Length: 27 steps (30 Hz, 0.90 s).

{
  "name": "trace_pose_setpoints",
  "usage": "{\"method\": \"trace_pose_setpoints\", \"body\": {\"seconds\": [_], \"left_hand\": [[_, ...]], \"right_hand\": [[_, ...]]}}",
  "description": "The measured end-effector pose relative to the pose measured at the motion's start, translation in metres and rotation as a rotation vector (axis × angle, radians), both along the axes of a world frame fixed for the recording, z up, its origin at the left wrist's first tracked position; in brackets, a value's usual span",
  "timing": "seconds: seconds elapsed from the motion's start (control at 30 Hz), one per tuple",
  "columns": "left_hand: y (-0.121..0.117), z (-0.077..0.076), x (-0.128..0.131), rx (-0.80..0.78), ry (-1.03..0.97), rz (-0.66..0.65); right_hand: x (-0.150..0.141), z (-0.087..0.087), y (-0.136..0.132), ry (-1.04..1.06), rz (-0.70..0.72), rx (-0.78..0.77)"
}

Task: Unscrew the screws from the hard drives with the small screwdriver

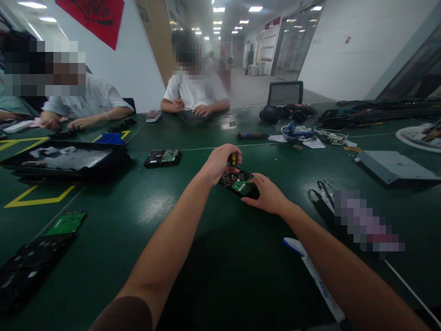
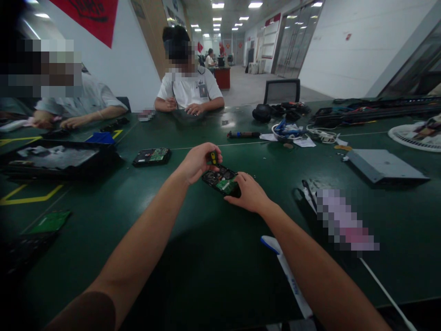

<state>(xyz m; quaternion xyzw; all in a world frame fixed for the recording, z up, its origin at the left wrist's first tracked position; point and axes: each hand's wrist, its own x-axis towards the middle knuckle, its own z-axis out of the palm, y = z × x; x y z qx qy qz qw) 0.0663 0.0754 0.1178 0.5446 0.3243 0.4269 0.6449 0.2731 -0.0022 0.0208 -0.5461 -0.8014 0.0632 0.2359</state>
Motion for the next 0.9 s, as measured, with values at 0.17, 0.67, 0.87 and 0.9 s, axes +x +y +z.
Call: {"method": "trace_pose_setpoints", "body": {"seconds": [0.17, 0.67, 0.87, 0.9], "left_hand": [[-0.002, 0.002, -0.002, 0.059, 0.047, 0.048], [0.002, -0.012, 0.013, 0.242, 0.083, 0.274], [0.008, -0.019, 0.01, 0.363, 0.154, 0.293], [0.008, -0.019, 0.009, 0.4, 0.188, 0.312]], "right_hand": [[0.002, -0.001, 0.001, 0.037, 0.013, 0.017], [0.005, -0.01, 0.01, 0.093, 0.003, 0.054], [0.005, -0.009, 0.008, 0.079, 0.003, 0.045], [0.006, -0.009, 0.008, 0.078, 0.003, 0.044]]}}
